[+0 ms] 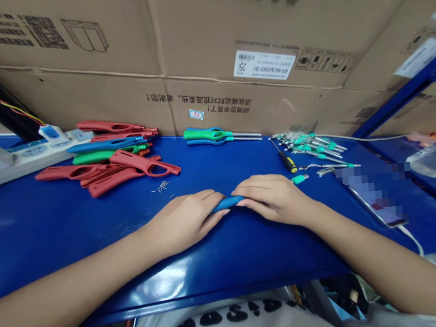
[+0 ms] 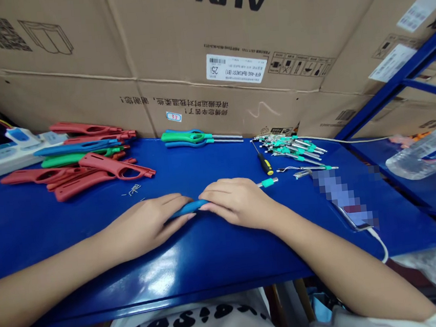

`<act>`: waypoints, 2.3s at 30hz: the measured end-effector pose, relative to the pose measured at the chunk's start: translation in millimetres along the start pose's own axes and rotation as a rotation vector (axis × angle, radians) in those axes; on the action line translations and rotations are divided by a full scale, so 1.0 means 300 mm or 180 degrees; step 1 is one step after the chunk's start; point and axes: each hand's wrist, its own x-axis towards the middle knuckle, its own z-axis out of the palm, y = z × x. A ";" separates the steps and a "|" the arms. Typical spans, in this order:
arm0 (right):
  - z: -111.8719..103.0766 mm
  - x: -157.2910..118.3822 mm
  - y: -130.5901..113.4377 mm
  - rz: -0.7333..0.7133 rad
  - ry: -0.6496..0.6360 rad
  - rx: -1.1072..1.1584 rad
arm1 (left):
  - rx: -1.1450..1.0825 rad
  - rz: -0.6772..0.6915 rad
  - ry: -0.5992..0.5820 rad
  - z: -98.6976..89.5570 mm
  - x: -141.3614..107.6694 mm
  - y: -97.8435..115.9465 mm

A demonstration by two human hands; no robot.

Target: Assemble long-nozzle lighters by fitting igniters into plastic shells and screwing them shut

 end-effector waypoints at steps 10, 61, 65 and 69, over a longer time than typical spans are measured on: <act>-0.105 -0.090 0.189 0.1080 -0.0211 -0.1336 | 0.0953 -0.0371 0.0263 -0.048 0.009 -0.052; -0.029 -0.037 0.113 0.0898 -0.1005 -0.0156 | 0.0319 -0.0068 0.0378 0.026 0.018 -0.011; -0.060 -0.048 0.148 0.1297 -0.0804 0.0009 | 0.0417 -0.0196 0.0392 0.014 0.008 -0.025; -0.080 -0.071 0.180 0.2363 -0.0342 -0.0948 | 0.0692 -0.0340 0.0374 -0.009 -0.002 -0.025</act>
